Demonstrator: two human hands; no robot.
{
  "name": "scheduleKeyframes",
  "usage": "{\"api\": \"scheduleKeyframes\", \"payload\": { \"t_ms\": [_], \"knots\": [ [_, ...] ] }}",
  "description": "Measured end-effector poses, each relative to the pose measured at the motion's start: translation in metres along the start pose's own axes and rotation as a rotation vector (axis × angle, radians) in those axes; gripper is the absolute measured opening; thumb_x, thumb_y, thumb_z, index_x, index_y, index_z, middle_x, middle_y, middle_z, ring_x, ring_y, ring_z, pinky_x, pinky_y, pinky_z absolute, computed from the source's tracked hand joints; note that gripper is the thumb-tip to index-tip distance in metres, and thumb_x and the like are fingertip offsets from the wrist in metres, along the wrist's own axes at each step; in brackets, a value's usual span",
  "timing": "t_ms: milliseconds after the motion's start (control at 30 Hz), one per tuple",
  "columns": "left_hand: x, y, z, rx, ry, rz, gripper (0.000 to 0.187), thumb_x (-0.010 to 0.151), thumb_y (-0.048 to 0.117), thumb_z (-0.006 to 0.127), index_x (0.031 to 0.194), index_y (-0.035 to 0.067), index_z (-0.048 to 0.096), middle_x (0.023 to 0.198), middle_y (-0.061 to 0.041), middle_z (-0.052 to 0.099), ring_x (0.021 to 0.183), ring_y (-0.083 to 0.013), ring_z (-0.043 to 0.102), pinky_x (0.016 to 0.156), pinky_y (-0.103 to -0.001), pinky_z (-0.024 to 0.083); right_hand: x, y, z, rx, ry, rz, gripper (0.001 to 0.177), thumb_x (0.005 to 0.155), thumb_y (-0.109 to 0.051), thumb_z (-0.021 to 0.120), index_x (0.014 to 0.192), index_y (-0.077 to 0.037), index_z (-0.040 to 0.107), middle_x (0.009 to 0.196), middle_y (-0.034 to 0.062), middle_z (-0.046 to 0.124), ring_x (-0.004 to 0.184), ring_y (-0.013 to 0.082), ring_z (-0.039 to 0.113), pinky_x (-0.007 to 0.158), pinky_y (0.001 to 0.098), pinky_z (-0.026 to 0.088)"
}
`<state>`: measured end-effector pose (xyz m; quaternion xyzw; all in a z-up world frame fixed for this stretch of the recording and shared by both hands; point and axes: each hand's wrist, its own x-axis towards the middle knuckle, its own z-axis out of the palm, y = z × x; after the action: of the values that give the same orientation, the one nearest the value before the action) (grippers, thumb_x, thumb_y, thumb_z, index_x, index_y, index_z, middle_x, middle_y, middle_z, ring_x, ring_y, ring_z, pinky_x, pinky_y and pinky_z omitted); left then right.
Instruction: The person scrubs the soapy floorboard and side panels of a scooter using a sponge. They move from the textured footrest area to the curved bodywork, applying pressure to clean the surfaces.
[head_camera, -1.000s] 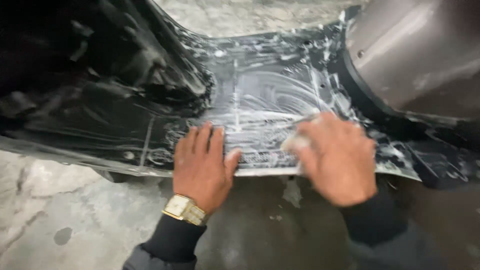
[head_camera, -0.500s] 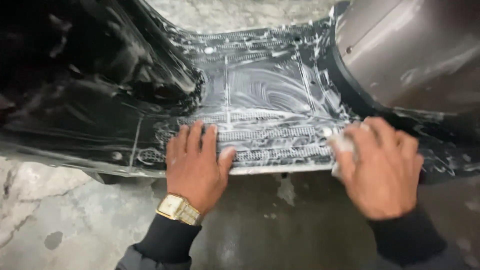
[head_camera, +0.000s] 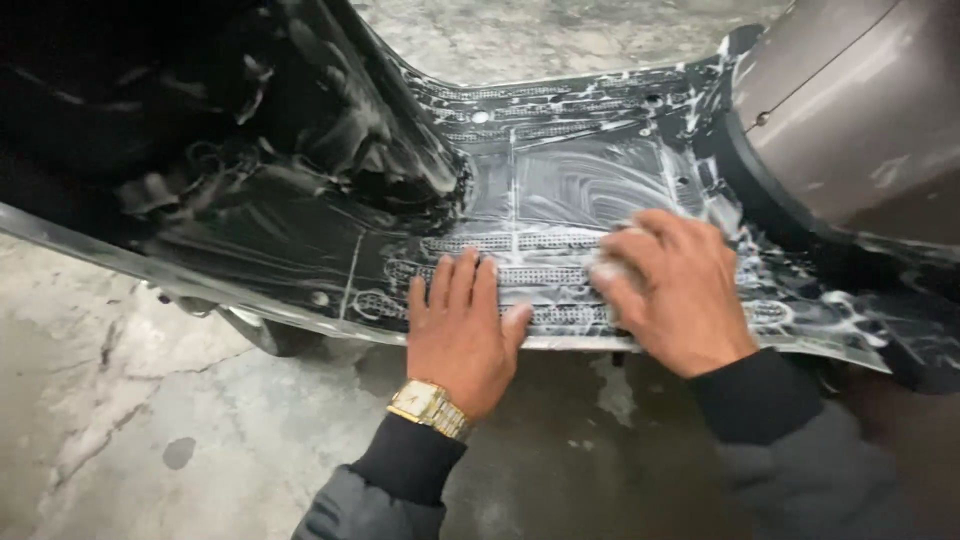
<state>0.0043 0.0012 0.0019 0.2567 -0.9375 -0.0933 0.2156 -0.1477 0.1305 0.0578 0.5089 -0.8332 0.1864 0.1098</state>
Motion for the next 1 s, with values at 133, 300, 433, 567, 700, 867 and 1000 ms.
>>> {"api": "scheduleKeyframes", "payload": {
  "t_ms": [133, 300, 433, 567, 700, 867, 1000],
  "knots": [
    [-0.003, 0.0, 0.007, 0.06, 0.108, 0.035, 0.055, 0.085, 0.043, 0.045, 0.123, 0.004, 0.042, 0.133, -0.016, 0.039, 0.123, -0.0364, 0.034, 0.097, -0.057, 0.025, 0.011, -0.013, 0.003, -0.016, 0.07, 0.34, 0.039, 0.082, -0.047, 0.055, 0.104, -0.016, 0.062, 0.122, 0.0186, 0.047, 0.11, 0.0407, 0.036, 0.089, 0.0577, 0.029],
    [0.003, -0.002, -0.017, 0.056, -0.195, -0.05, 0.056, 0.089, 0.045, 0.031, 0.129, 0.005, 0.034, 0.14, -0.013, 0.03, 0.13, -0.0314, 0.021, 0.098, -0.062, 0.015, 0.02, -0.024, 0.008, -0.02, 0.079, -0.047, 0.032, 0.083, -0.048, 0.049, 0.097, -0.025, 0.065, 0.118, 0.0115, 0.055, 0.113, 0.0312, 0.046, 0.09, 0.0531, 0.029],
    [-0.005, -0.014, -0.011, 0.292, 0.217, 0.005, 0.054, 0.083, 0.04, 0.05, 0.122, 0.004, 0.045, 0.126, -0.015, 0.048, 0.116, -0.035, 0.044, 0.092, -0.055, 0.032, 0.029, -0.049, 0.014, -0.131, -0.081, 0.342, 0.038, 0.077, -0.039, 0.055, 0.111, -0.021, 0.054, 0.136, 0.0179, 0.032, 0.109, 0.0431, 0.038, 0.092, 0.0557, 0.029],
    [-0.004, -0.017, -0.01, 0.243, 0.152, -0.041, 0.052, 0.083, 0.035, 0.048, 0.123, 0.001, 0.043, 0.125, -0.018, 0.047, 0.118, -0.0358, 0.041, 0.097, -0.056, 0.025, 0.035, -0.044, 0.032, 0.017, -0.077, -0.064, 0.038, 0.076, -0.029, 0.061, 0.112, -0.021, 0.055, 0.13, 0.0209, 0.033, 0.109, 0.0444, 0.037, 0.088, 0.0566, 0.029],
    [-0.008, -0.02, -0.012, 0.212, 0.091, -0.041, 0.051, 0.084, 0.036, 0.046, 0.122, 0.001, 0.044, 0.125, -0.018, 0.046, 0.122, -0.0348, 0.039, 0.101, -0.054, 0.022, 0.038, -0.05, 0.043, -0.172, 0.058, 0.076, 0.034, 0.074, -0.03, 0.064, 0.105, -0.017, 0.063, 0.109, 0.0227, 0.047, 0.089, 0.049, 0.053, 0.072, 0.0541, 0.046],
    [-0.009, -0.021, -0.012, 0.212, 0.128, 0.0, 0.05, 0.084, 0.035, 0.048, 0.12, 0.001, 0.048, 0.121, -0.018, 0.05, 0.119, -0.0351, 0.043, 0.099, -0.053, 0.025, 0.041, -0.011, 0.055, -0.121, 0.105, 0.059, 0.034, 0.079, -0.03, 0.06, 0.111, -0.019, 0.057, 0.111, 0.0186, 0.043, 0.096, 0.0491, 0.047, 0.073, 0.0584, 0.044],
    [-0.009, -0.023, -0.01, 0.188, 0.187, 0.025, 0.048, 0.084, 0.032, 0.049, 0.12, 0.0, 0.048, 0.122, -0.02, 0.049, 0.117, -0.0377, 0.043, 0.099, -0.054, 0.025, 0.033, -0.03, 0.036, -0.136, 0.007, 0.035, 0.036, 0.08, -0.03, 0.056, 0.114, -0.017, 0.056, 0.115, 0.0213, 0.042, 0.102, 0.0505, 0.043, 0.075, 0.0623, 0.041]
  ]
}}
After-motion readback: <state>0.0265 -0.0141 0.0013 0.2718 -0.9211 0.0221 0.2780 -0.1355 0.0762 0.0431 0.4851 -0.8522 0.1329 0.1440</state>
